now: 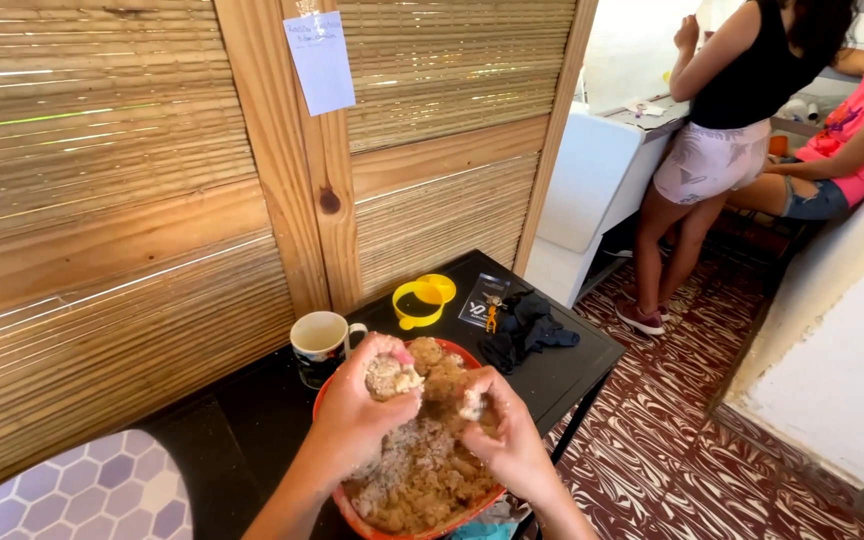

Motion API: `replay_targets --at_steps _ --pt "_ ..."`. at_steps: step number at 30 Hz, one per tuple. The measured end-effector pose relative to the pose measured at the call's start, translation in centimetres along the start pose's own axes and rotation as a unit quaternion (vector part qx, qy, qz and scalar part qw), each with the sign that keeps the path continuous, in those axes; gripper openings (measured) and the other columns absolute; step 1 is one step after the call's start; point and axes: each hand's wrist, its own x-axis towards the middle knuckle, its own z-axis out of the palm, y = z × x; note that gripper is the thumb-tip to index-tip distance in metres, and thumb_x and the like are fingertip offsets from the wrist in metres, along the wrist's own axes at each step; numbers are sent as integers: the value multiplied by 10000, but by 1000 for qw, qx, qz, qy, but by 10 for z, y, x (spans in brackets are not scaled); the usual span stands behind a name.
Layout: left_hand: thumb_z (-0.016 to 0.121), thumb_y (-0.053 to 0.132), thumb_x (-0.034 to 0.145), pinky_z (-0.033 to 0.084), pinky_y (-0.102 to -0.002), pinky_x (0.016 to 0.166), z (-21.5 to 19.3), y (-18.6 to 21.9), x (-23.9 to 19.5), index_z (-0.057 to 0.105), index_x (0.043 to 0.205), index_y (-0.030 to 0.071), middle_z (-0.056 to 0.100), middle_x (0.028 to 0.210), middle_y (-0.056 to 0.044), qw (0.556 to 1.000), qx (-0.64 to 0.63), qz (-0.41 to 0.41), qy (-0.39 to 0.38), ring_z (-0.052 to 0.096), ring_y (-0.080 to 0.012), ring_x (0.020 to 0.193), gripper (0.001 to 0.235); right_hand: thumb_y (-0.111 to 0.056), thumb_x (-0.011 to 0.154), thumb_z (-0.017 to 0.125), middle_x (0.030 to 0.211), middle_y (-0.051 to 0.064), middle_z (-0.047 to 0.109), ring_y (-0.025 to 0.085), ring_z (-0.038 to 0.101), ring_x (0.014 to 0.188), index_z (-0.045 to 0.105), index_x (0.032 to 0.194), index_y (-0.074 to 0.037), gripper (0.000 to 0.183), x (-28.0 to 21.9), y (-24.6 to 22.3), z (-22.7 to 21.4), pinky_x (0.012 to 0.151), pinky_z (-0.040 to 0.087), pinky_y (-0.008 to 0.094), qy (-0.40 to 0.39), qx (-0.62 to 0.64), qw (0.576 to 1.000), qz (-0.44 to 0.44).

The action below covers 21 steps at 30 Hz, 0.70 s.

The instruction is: Forming small balls from a food mixture by hand in a bowl.

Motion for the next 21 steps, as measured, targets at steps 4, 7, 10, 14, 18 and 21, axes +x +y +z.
replay_targets --at_steps 4,7,10,14,18,21 --pt "708 38 794 519 -234 623 23 -17 1 578 1078 192 673 955 0 992 -54 111 -19 592 -111 716 349 -97 791 480 1236 75 583 188 565 996 568 1082 -168 313 1 3 -3 821 521 394 2 -51 998 42" --pt "722 40 830 363 -421 937 44 -27 2 499 1217 94 616 1215 -98 940 20 339 7 496 -253 1129 449 -259 891 454 1266 135 601 283 576 1165 571 1160 -121 323 9 15 -13 938 534 508 72 120 988 59" --pt "618 344 873 26 -665 1200 60 -36 10 334 1386 94 319 1517 -152 857 206 469 45 168 -392 1486 638 -384 940 436 1172 202 589 279 586 937 537 1259 -24 491 24 -1 -7 744 529 414 69 346 925 144" --pt "7 703 974 -185 -681 1111 60 -46 18 60 1622 102 -111 1678 -162 781 428 435 130 -173 -415 1508 885 -319 1002 479 955 174 607 302 596 867 610 998 -14 332 42 -19 25 868 552 456 170 228 916 282" --pt "56 852 870 -66 -700 1181 60 -50 10 122 1610 90 36 1689 -159 688 528 435 243 -61 -426 1554 1064 -429 965 513 958 182 669 266 646 825 641 1021 -8 444 53 3 30 772 571 399 102 172 964 174" --pt "10 805 858 -152 -681 1082 47 -26 1 12 1633 116 -133 1664 -184 795 419 418 130 -201 -438 1479 1037 -594 906 566 963 195 763 213 722 760 688 1055 1 626 59 7 32 628 598 314 9 88 996 9"
